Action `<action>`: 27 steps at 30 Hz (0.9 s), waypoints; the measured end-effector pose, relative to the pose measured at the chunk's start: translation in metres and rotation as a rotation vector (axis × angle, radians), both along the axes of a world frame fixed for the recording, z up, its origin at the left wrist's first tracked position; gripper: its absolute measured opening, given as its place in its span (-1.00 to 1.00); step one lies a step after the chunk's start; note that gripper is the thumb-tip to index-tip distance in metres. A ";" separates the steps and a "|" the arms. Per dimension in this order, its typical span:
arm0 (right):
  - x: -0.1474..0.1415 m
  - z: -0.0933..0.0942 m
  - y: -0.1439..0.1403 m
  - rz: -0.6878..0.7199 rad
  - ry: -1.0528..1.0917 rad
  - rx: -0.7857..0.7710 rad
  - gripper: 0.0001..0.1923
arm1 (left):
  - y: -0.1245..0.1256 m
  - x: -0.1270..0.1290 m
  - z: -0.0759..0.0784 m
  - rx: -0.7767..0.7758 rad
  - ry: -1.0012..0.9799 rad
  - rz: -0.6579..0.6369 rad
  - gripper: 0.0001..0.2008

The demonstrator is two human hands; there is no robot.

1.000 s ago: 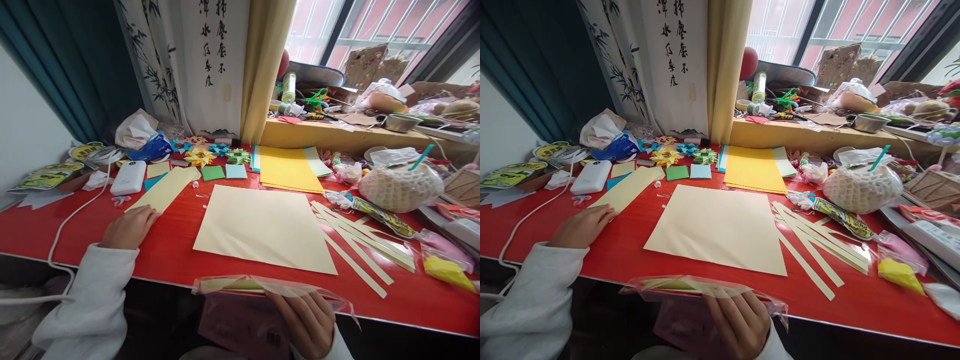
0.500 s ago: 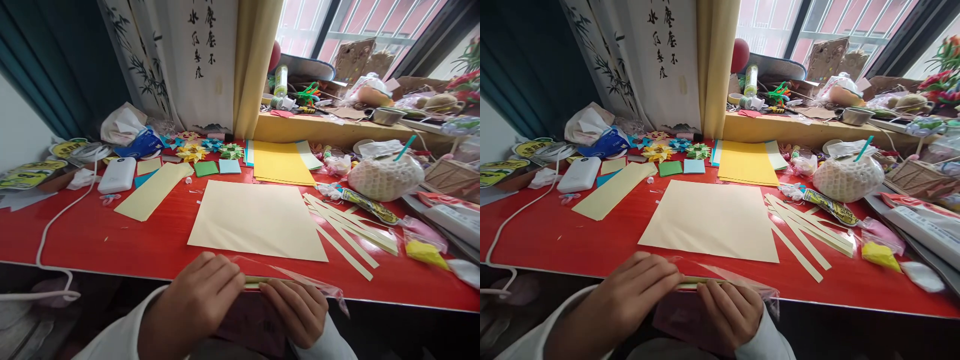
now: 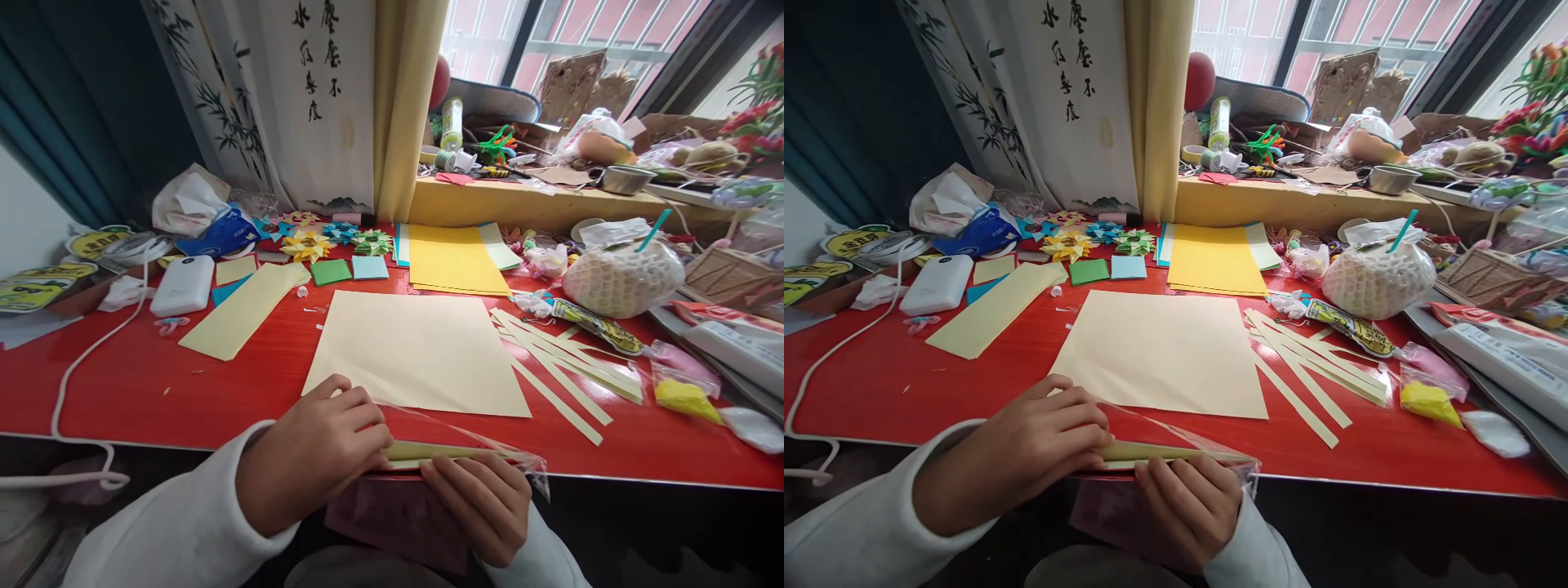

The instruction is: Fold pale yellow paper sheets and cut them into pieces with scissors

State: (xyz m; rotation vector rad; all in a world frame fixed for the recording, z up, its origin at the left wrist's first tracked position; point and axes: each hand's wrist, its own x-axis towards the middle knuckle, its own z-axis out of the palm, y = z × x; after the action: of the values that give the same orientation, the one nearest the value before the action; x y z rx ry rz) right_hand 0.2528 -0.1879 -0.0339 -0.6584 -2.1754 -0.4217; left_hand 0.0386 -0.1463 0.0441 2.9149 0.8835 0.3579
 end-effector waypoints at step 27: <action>0.001 -0.001 0.000 0.019 -0.009 0.056 -0.85 | 0.008 -0.003 -0.002 -0.379 -0.075 -0.017 -0.83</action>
State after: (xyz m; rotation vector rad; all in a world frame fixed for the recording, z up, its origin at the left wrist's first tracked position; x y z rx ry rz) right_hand 0.2534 -0.1882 -0.0350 -0.6056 -2.1687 -0.4750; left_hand 0.0359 -0.1387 0.0419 2.5436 0.8129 0.2623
